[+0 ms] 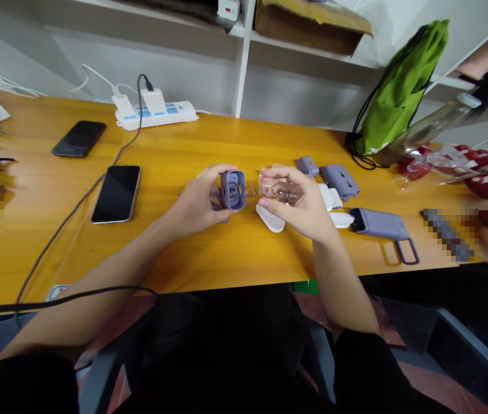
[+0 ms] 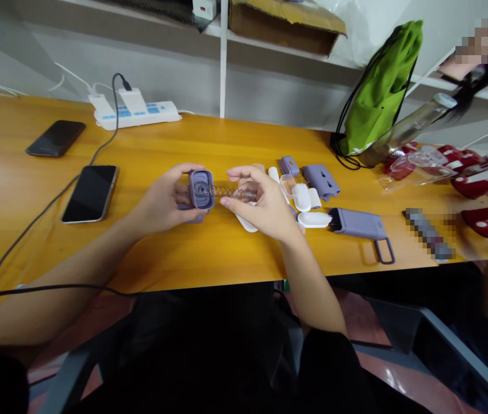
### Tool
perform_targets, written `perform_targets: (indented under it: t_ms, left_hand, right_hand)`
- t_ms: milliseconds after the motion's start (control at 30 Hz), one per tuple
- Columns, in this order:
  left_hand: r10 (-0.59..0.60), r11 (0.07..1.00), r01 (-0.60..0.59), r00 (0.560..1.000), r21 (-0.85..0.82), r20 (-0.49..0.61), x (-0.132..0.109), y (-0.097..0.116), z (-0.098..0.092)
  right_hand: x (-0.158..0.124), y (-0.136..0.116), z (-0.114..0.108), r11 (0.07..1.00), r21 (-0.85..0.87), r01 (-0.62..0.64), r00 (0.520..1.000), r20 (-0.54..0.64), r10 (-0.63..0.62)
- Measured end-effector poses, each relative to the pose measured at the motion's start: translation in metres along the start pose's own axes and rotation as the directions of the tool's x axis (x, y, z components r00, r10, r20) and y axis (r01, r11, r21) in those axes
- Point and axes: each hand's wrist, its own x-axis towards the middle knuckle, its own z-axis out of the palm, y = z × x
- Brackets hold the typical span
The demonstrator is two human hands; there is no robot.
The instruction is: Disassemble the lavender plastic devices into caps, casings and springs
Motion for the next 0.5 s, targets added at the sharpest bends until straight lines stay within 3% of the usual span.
perform_targets:
  t_ms: [200, 500]
  left_hand:
    - [0.029, 0.999, -0.028, 0.997, 0.016, -0.068, -0.002, 0.003, 0.012]
    - [0.099, 0.995, -0.102, 0.980, -0.008, -0.172, -0.008, -0.007, 0.030]
  right_hand:
    - [0.003, 0.027, 0.019, 0.960, 0.214, -0.178, 0.975, 0.172, 0.142]
    - [0.003, 0.031, 0.055, 0.970, 0.181, -0.160, 0.983, -0.057, 0.173]
